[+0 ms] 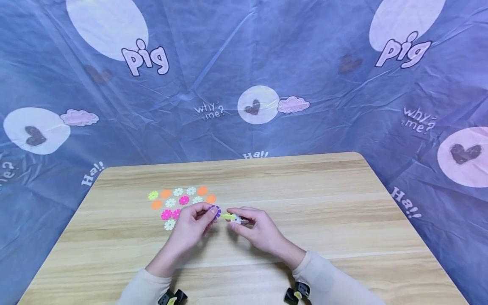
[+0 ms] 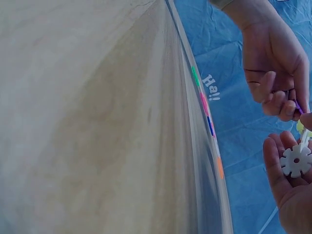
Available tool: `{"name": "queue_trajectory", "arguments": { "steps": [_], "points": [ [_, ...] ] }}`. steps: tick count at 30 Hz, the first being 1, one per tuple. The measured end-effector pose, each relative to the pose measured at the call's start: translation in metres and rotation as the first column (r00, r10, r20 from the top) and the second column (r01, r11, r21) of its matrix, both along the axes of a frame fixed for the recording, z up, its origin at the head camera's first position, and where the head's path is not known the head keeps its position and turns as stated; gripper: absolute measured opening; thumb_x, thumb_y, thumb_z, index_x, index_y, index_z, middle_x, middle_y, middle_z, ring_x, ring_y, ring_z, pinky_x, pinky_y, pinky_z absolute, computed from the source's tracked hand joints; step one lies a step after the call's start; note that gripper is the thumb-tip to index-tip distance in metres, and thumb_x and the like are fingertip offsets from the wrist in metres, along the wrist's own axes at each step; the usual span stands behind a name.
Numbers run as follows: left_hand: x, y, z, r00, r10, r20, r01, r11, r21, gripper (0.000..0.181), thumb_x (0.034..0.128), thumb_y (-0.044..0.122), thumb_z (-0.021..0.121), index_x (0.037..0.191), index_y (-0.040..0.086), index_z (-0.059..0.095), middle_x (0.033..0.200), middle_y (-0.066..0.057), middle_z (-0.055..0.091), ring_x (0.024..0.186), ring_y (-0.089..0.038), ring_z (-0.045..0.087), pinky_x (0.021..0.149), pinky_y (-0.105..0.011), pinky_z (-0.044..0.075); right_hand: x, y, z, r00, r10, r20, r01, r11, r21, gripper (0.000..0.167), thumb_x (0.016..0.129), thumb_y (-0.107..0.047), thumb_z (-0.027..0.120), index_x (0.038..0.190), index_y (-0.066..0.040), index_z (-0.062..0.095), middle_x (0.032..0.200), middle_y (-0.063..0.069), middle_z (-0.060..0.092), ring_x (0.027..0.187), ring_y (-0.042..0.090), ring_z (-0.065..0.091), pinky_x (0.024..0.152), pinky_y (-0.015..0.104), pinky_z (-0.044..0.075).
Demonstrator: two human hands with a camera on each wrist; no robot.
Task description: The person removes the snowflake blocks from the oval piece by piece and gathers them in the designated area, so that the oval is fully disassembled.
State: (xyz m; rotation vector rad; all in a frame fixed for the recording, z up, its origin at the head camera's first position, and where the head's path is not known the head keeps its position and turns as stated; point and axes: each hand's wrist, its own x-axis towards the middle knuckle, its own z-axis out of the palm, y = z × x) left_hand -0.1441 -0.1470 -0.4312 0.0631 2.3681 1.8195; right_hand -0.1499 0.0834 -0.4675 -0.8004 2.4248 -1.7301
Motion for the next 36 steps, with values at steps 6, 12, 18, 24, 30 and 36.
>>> {"name": "queue_trajectory", "arguments": {
  "steps": [6, 12, 18, 24, 30, 36],
  "points": [
    [-0.01, -0.015, -0.002, 1.0, 0.022, -0.007, -0.022, 0.987, -0.156, 0.017, 0.1078, 0.011, 0.063, 0.115, 0.004, 0.077, 0.098, -0.02, 0.068, 0.063, -0.014, 0.055, 0.053, -0.025, 0.049, 0.0, 0.0, 0.001, 1.0, 0.001, 0.014, -0.001, 1.0, -0.003, 0.042, 0.1, -0.016, 0.077, 0.139, -0.003, 0.071, 0.125, 0.013, 0.078, 0.105, 0.013, 0.073, 0.097, 0.026, 0.061],
    [-0.016, -0.024, -0.001, 0.999, 0.038, -0.007, -0.039, 0.964, -0.262, 0.022, 0.1067, 0.009, 0.065, 0.125, 0.002, 0.075, 0.109, -0.021, 0.073, 0.058, -0.02, 0.058, 0.05, -0.026, 0.048, -0.001, -0.001, 0.002, 0.999, 0.013, 0.031, -0.013, 1.0, -0.002, 0.042, 0.1, -0.014, 0.077, 0.14, -0.002, 0.07, 0.127, 0.014, 0.078, 0.106, 0.013, 0.073, 0.097, 0.025, 0.061],
    [-0.024, -0.026, 0.0, 0.994, 0.102, -0.043, -0.11, 0.941, -0.319, 0.018, 0.1, 0.007, 0.075, 0.118, 0.006, 0.076, 0.096, -0.012, 0.076, 0.072, -0.018, 0.062, 0.057, -0.025, 0.049, -0.001, -0.001, 0.003, 1.0, 0.019, 0.024, -0.019, 1.0, -0.001, 0.041, 0.1, -0.013, 0.077, 0.139, -0.001, 0.071, 0.126, 0.014, 0.078, 0.104, 0.012, 0.073, 0.096, 0.025, 0.061],
    [-0.032, -0.03, -0.003, 0.995, 0.085, -0.054, -0.1, 0.894, -0.436, 0.015, 0.102, 0.008, 0.073, 0.116, 0.01, 0.078, 0.095, -0.006, 0.076, 0.085, -0.019, 0.065, 0.075, -0.032, 0.054, -0.001, 0.0, 0.003, 0.999, 0.01, 0.032, -0.011, 1.0, 0.013, 0.041, 0.1, -0.016, 0.077, 0.139, -0.003, 0.071, 0.132, 0.015, 0.076, 0.11, 0.017, 0.074, 0.098, 0.024, 0.06],
    [-0.041, -0.033, -0.007, 0.999, 0.036, -0.023, -0.042, 0.85, -0.526, 0.015, 0.1028, 0.007, 0.071, 0.115, 0.009, 0.08, 0.097, -0.005, 0.075, 0.09, -0.02, 0.066, 0.082, -0.037, 0.057, 0.0, -0.001, 0.004, 0.999, 0.018, 0.044, -0.018, 1.0, 0.004, 0.04, 0.1, -0.014, 0.077, 0.138, -0.003, 0.071, 0.129, 0.014, 0.077, 0.108, 0.015, 0.073, 0.098, 0.025, 0.061],
    [-0.049, -0.034, -0.012, 0.999, 0.041, 0.013, -0.027, 0.839, -0.544, 0.011, 0.1015, 0.009, 0.074, 0.11, 0.01, 0.081, 0.092, -0.004, 0.073, 0.086, -0.02, 0.063, 0.075, -0.031, 0.051, 0.0, -0.002, 0.003, 0.999, 0.021, 0.048, -0.021, 1.0, 0.0, 0.039, 0.1, -0.014, 0.077, 0.138, -0.004, 0.072, 0.123, 0.012, 0.078, 0.104, 0.009, 0.072, 0.096, 0.025, 0.061]
  ]
}}
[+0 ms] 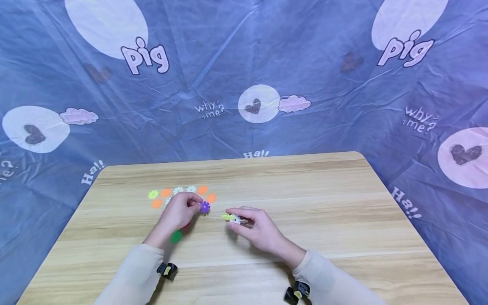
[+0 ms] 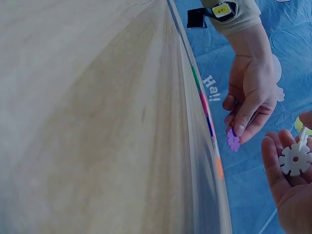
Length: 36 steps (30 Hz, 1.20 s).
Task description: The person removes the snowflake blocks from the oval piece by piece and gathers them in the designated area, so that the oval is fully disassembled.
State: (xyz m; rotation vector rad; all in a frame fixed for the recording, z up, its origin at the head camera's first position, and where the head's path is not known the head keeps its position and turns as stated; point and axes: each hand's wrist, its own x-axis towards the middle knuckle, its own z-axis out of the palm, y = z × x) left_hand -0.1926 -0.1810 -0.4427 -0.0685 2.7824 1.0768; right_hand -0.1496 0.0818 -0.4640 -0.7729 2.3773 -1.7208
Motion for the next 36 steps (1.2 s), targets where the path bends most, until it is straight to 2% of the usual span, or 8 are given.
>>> {"name": "queue_trajectory", "arguments": {
  "steps": [6, 11, 16, 21, 28, 36],
  "points": [
    [-0.006, -0.001, -0.003, 1.0, -0.005, 0.015, 0.005, 0.999, -0.035, 0.006, 0.1013, 0.012, 0.075, 0.102, 0.013, 0.08, 0.089, -0.001, 0.074, 0.086, -0.018, 0.065, 0.072, -0.03, 0.046, -0.001, -0.001, -0.001, 1.0, 0.005, 0.007, -0.005, 1.0, -0.011, 0.04, 0.1, -0.013, 0.077, 0.138, -0.003, 0.072, 0.123, 0.013, 0.078, 0.103, 0.008, 0.072, 0.096, 0.024, 0.061],
    [-0.01, -0.002, -0.007, 0.999, -0.04, -0.002, 0.04, 0.999, -0.03, 0.007, 0.1008, 0.006, 0.073, 0.097, 0.008, 0.079, 0.087, -0.003, 0.075, 0.084, -0.018, 0.066, 0.073, -0.03, 0.051, -0.001, -0.001, -0.001, 1.0, 0.008, 0.006, -0.008, 1.0, -0.015, 0.04, 0.099, -0.012, 0.077, 0.138, -0.002, 0.072, 0.121, 0.012, 0.078, 0.102, 0.007, 0.072, 0.096, 0.025, 0.062],
    [-0.013, 0.0, -0.009, 0.997, -0.075, -0.026, 0.072, 0.994, -0.079, 0.008, 0.0984, 0.005, 0.076, 0.091, 0.007, 0.079, 0.085, -0.004, 0.075, 0.083, -0.019, 0.067, 0.074, -0.034, 0.055, -0.002, 0.0, -0.002, 1.0, 0.001, 0.003, -0.001, 1.0, -0.001, 0.039, 0.1, -0.013, 0.077, 0.138, -0.006, 0.073, 0.122, 0.011, 0.079, 0.103, 0.008, 0.072, 0.097, 0.024, 0.061],
    [-0.015, 0.001, -0.009, 0.993, -0.103, -0.054, 0.096, 0.987, -0.129, 0.01, 0.0968, 0.004, 0.077, 0.088, 0.008, 0.079, 0.085, -0.004, 0.075, 0.083, -0.02, 0.068, 0.076, -0.04, 0.058, -0.002, 0.001, -0.003, 1.0, 0.003, 0.007, -0.003, 1.0, -0.001, 0.04, 0.1, -0.014, 0.077, 0.138, -0.003, 0.072, 0.127, 0.013, 0.078, 0.105, 0.01, 0.073, 0.097, 0.024, 0.061],
    [-0.016, 0.001, -0.009, 0.992, -0.11, -0.069, 0.098, 0.982, -0.16, 0.013, 0.0953, 0.004, 0.08, 0.083, 0.008, 0.079, 0.082, -0.003, 0.073, 0.082, -0.02, 0.066, 0.075, -0.041, 0.057, -0.002, 0.0, -0.004, 1.0, 0.005, 0.015, -0.005, 1.0, 0.0, 0.041, 0.101, -0.017, 0.077, 0.138, -0.001, 0.071, 0.13, 0.015, 0.077, 0.107, 0.012, 0.074, 0.096, 0.023, 0.061],
    [-0.016, -0.002, -0.009, 0.992, -0.1, -0.076, 0.085, 0.979, -0.185, 0.014, 0.095, 0.009, 0.082, 0.081, 0.011, 0.08, 0.086, -0.003, 0.077, 0.089, -0.024, 0.069, 0.086, -0.049, 0.058, -0.002, -0.001, -0.004, 1.0, 0.008, 0.02, -0.008, 1.0, 0.004, 0.041, 0.101, -0.02, 0.077, 0.138, -0.002, 0.071, 0.132, 0.017, 0.076, 0.108, 0.014, 0.074, 0.096, 0.023, 0.061]
  ]
}}
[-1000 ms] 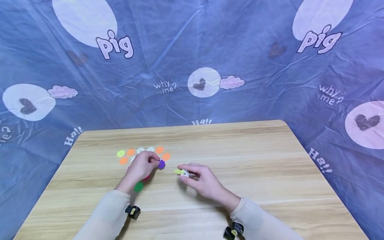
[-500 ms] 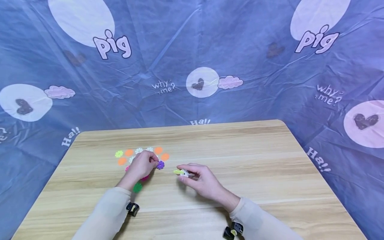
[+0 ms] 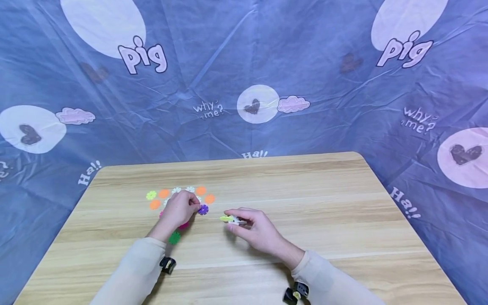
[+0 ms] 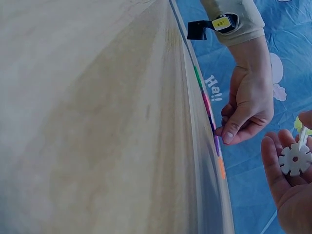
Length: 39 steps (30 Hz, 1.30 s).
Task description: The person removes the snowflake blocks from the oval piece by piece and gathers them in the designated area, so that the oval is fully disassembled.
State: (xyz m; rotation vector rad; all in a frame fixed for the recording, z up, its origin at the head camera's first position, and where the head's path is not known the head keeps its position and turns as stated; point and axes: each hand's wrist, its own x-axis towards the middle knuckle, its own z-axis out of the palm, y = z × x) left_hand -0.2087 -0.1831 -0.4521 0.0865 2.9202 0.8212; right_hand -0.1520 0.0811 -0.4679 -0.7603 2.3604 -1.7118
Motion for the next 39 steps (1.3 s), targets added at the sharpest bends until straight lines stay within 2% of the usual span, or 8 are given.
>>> {"name": "queue_trajectory", "arguments": {
  "steps": [4, 9, 17, 21, 25, 33, 36, 39],
  "points": [
    [0.003, -0.002, 0.003, 1.0, -0.004, -0.011, 0.004, 0.999, 0.035, 0.012, 0.0955, 0.009, 0.081, 0.084, 0.01, 0.081, 0.085, -0.002, 0.077, 0.085, -0.021, 0.068, 0.081, -0.043, 0.059, 0.0, 0.0, 0.0, 1.0, -0.001, 0.004, 0.001, 1.0, 0.004, 0.041, 0.101, -0.02, 0.077, 0.138, -0.002, 0.071, 0.133, 0.019, 0.075, 0.109, 0.015, 0.074, 0.096, 0.023, 0.06],
    [0.013, -0.002, 0.006, 0.998, -0.043, -0.04, 0.048, 0.989, 0.141, 0.005, 0.1007, 0.011, 0.076, 0.101, 0.01, 0.081, 0.089, -0.001, 0.077, 0.083, -0.014, 0.065, 0.076, -0.031, 0.055, 0.0, 0.0, 0.001, 1.0, -0.005, 0.003, 0.005, 1.0, 0.006, 0.042, 0.1, -0.019, 0.078, 0.138, -0.002, 0.071, 0.133, 0.018, 0.076, 0.109, 0.017, 0.075, 0.097, 0.023, 0.061],
    [0.034, 0.001, 0.015, 0.993, -0.081, -0.092, 0.104, 0.95, 0.293, 0.012, 0.1039, 0.015, 0.073, 0.113, 0.01, 0.079, 0.102, -0.002, 0.079, 0.087, -0.014, 0.065, 0.072, -0.024, 0.054, 0.0, 0.0, 0.002, 1.0, -0.009, 0.008, 0.009, 1.0, 0.003, 0.043, 0.1, -0.02, 0.078, 0.139, -0.003, 0.071, 0.133, 0.016, 0.076, 0.11, 0.016, 0.074, 0.098, 0.023, 0.06],
    [0.043, 0.004, 0.019, 0.983, -0.146, -0.113, 0.177, 0.914, 0.365, 0.016, 0.1021, 0.016, 0.075, 0.115, 0.008, 0.079, 0.105, -0.002, 0.078, 0.088, -0.015, 0.067, 0.076, -0.024, 0.057, -0.001, 0.0, 0.003, 1.0, -0.004, 0.011, 0.004, 1.0, 0.006, 0.045, 0.1, -0.022, 0.078, 0.14, -0.001, 0.07, 0.133, 0.016, 0.076, 0.109, 0.017, 0.074, 0.098, 0.023, 0.06],
    [0.051, 0.01, 0.02, 0.96, -0.22, -0.176, 0.275, 0.863, 0.423, 0.02, 0.0989, 0.016, 0.077, 0.116, 0.007, 0.078, 0.104, -0.001, 0.076, 0.091, -0.012, 0.068, 0.082, -0.025, 0.06, -0.001, 0.0, 0.004, 1.0, 0.002, 0.017, -0.003, 1.0, 0.02, 0.047, 0.101, -0.025, 0.077, 0.141, -0.002, 0.069, 0.135, 0.017, 0.075, 0.11, 0.02, 0.075, 0.098, 0.023, 0.059],
    [0.059, 0.019, 0.019, 0.875, -0.306, -0.376, 0.451, 0.798, 0.399, 0.017, 0.0952, 0.009, 0.08, 0.112, 0.008, 0.08, 0.106, -0.001, 0.079, 0.094, -0.005, 0.068, 0.083, -0.024, 0.061, 0.0, -0.001, 0.006, 1.0, 0.014, 0.009, -0.014, 1.0, 0.023, 0.044, 0.101, -0.024, 0.077, 0.14, -0.005, 0.07, 0.136, 0.017, 0.075, 0.113, 0.023, 0.075, 0.096, 0.023, 0.06],
    [0.06, 0.021, 0.018, 0.856, -0.311, -0.414, 0.476, 0.787, 0.392, 0.014, 0.096, 0.007, 0.08, 0.109, 0.012, 0.081, 0.104, 0.001, 0.079, 0.092, -0.005, 0.069, 0.081, -0.024, 0.061, 0.0, -0.001, 0.007, 1.0, 0.016, 0.008, -0.016, 1.0, 0.024, 0.045, 0.101, -0.025, 0.077, 0.14, -0.005, 0.07, 0.135, 0.016, 0.075, 0.112, 0.021, 0.075, 0.095, 0.023, 0.061],
    [0.061, 0.021, 0.018, 0.848, -0.295, -0.44, 0.472, 0.799, 0.374, 0.015, 0.0962, 0.005, 0.079, 0.107, 0.015, 0.08, 0.103, 0.004, 0.079, 0.091, -0.005, 0.069, 0.081, -0.024, 0.061, 0.0, -0.002, 0.007, 1.0, 0.013, 0.026, -0.014, 1.0, 0.024, 0.047, 0.1, -0.025, 0.078, 0.142, -0.004, 0.069, 0.137, 0.016, 0.074, 0.114, 0.023, 0.074, 0.096, 0.023, 0.06]
  ]
}}
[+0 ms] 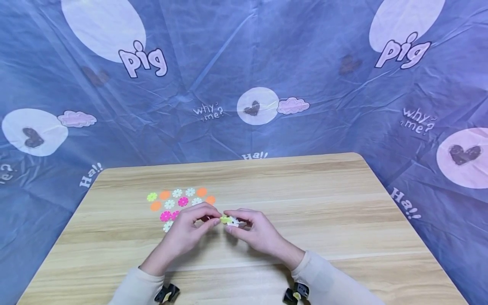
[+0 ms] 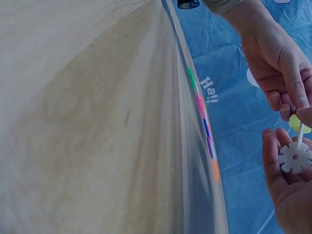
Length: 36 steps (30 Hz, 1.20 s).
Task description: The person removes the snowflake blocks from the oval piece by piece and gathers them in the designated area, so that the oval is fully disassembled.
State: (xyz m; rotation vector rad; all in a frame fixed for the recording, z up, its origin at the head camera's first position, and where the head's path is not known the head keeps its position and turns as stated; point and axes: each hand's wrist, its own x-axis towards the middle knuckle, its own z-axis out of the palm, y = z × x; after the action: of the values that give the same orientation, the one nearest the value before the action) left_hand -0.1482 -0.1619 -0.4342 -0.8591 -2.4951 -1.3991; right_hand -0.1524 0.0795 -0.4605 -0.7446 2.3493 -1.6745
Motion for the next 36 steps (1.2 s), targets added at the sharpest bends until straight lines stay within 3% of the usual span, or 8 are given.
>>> {"name": "queue_trajectory", "arguments": {
  "steps": [7, 15, 19, 27, 32, 36],
  "points": [
    [0.0, -0.002, -0.006, 0.998, 0.065, -0.016, -0.064, 0.997, 0.047, 0.016, 0.0964, -0.003, 0.076, 0.105, 0.011, 0.077, 0.099, 0.0, 0.077, 0.088, -0.004, 0.068, 0.079, -0.024, 0.062, 0.0, 0.001, 0.003, 0.997, -0.025, 0.077, 0.031, 0.997, -0.073, 0.049, 0.097, -0.015, 0.08, 0.142, 0.001, 0.067, 0.131, 0.019, 0.074, 0.108, 0.022, 0.075, 0.097, 0.022, 0.061],
    [0.002, 0.003, -0.012, 0.998, 0.006, 0.064, -0.015, 0.989, 0.148, 0.015, 0.0975, 0.0, 0.076, 0.111, 0.007, 0.076, 0.104, -0.007, 0.076, 0.091, -0.006, 0.069, 0.082, -0.025, 0.062, 0.001, 0.003, 0.005, 0.999, -0.032, 0.044, 0.038, 0.988, -0.147, 0.048, 0.094, -0.011, 0.082, 0.138, 0.003, 0.069, 0.124, 0.019, 0.076, 0.099, 0.014, 0.073, 0.094, 0.027, 0.063],
    [0.003, 0.008, -0.017, 0.998, -0.006, 0.065, -0.005, 0.986, 0.168, 0.015, 0.0968, 0.001, 0.077, 0.111, 0.006, 0.079, 0.103, -0.008, 0.077, 0.091, -0.005, 0.068, 0.081, -0.024, 0.062, 0.002, 0.003, 0.005, 0.999, -0.018, 0.034, 0.022, 0.99, -0.141, 0.046, 0.094, -0.01, 0.082, 0.137, 0.0, 0.07, 0.123, 0.017, 0.076, 0.096, 0.009, 0.071, 0.093, 0.026, 0.063],
    [0.005, 0.011, -0.023, 0.998, 0.07, 0.01, -0.07, 0.979, 0.193, 0.011, 0.093, -0.001, 0.08, 0.102, 0.007, 0.082, 0.099, -0.006, 0.081, 0.09, -0.005, 0.07, 0.077, -0.024, 0.059, 0.002, 0.001, 0.004, 0.997, -0.032, 0.069, 0.044, 0.983, -0.18, 0.047, 0.094, -0.008, 0.082, 0.137, 0.005, 0.069, 0.124, 0.023, 0.075, 0.094, 0.005, 0.072, 0.088, 0.024, 0.064],
    [0.005, 0.014, -0.025, 0.991, 0.097, -0.092, -0.079, 0.98, 0.183, 0.013, 0.0897, -0.005, 0.082, 0.099, 0.004, 0.082, 0.096, -0.006, 0.081, 0.088, -0.008, 0.071, 0.078, -0.021, 0.059, 0.003, 0.001, 0.004, 0.997, -0.032, 0.066, 0.043, 0.983, -0.178, 0.044, 0.094, -0.009, 0.082, 0.134, 0.005, 0.07, 0.123, 0.022, 0.076, 0.095, 0.006, 0.072, 0.089, 0.026, 0.064],
    [0.005, 0.018, -0.027, 0.973, 0.115, -0.199, -0.077, 0.979, 0.188, 0.017, 0.0873, -0.01, 0.082, 0.097, 0.004, 0.079, 0.093, -0.007, 0.078, 0.081, -0.011, 0.067, 0.075, -0.017, 0.057, 0.003, 0.0, 0.005, 0.998, -0.04, 0.053, 0.048, 0.985, -0.164, 0.043, 0.095, -0.011, 0.081, 0.134, 0.004, 0.071, 0.122, 0.02, 0.076, 0.096, 0.013, 0.074, 0.088, 0.026, 0.064]
  ]
}}
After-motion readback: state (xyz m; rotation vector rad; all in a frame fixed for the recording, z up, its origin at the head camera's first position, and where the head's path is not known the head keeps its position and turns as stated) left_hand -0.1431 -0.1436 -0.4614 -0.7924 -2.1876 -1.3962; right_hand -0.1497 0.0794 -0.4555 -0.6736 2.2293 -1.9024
